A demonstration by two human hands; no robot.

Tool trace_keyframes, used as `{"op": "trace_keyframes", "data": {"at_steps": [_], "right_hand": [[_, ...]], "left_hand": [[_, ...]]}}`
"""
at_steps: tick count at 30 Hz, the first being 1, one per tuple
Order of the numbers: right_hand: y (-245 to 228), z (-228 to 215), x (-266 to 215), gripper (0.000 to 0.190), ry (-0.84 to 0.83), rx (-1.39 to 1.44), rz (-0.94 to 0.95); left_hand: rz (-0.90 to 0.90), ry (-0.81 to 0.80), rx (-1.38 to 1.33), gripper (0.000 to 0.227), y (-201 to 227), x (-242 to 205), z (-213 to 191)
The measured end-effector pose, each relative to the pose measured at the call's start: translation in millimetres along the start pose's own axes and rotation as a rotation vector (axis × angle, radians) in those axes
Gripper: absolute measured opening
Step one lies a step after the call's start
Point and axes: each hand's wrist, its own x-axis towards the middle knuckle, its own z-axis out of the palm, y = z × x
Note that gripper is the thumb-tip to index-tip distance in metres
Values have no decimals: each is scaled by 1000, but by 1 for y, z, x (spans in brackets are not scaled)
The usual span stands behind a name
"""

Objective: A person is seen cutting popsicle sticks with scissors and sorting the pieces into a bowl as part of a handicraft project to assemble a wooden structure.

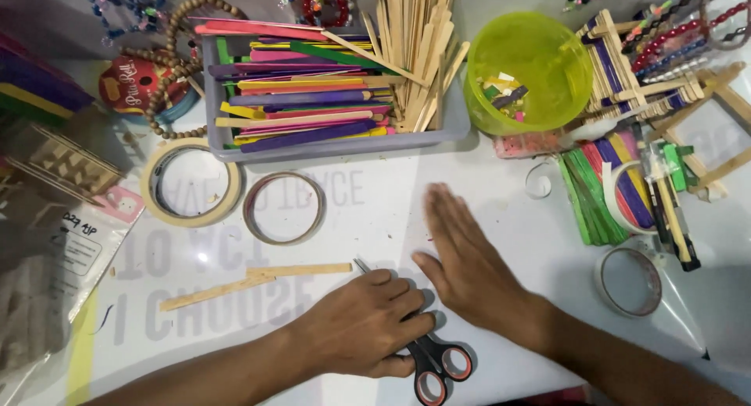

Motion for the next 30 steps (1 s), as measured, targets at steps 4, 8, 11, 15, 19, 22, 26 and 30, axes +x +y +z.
{"op": "trace_keyframes", "data": {"at_steps": [4, 8, 11, 15, 19, 22, 26, 30], "right_hand": [[5, -1, 25, 47, 218, 93, -406], [21, -30, 29, 37, 386, 260, -395], [26, -59, 1, 47, 352, 182, -68], [31, -34, -40, 72, 179, 119, 232], [35, -8, -45, 80, 165, -32, 141], [19, 0, -23, 81, 108, -47, 59], [-1, 0, 11, 75, 37, -29, -108], [2, -18, 31, 63, 157, 116, -309]], "left_hand": [[2, 5, 5, 35, 1, -1, 0], [-7, -11, 11, 35, 1, 0, 0], [-4, -5, -3, 36, 0, -2, 1], [-13, 4, 0, 36, -1, -2, 1], [-15, -26, -21, 37, -1, 0, 2], [-18, -10, -12, 35, -1, 0, 2], [-9, -11, -7, 33, -1, -1, 2], [-9, 1, 1, 37, 0, 0, 0]]}}
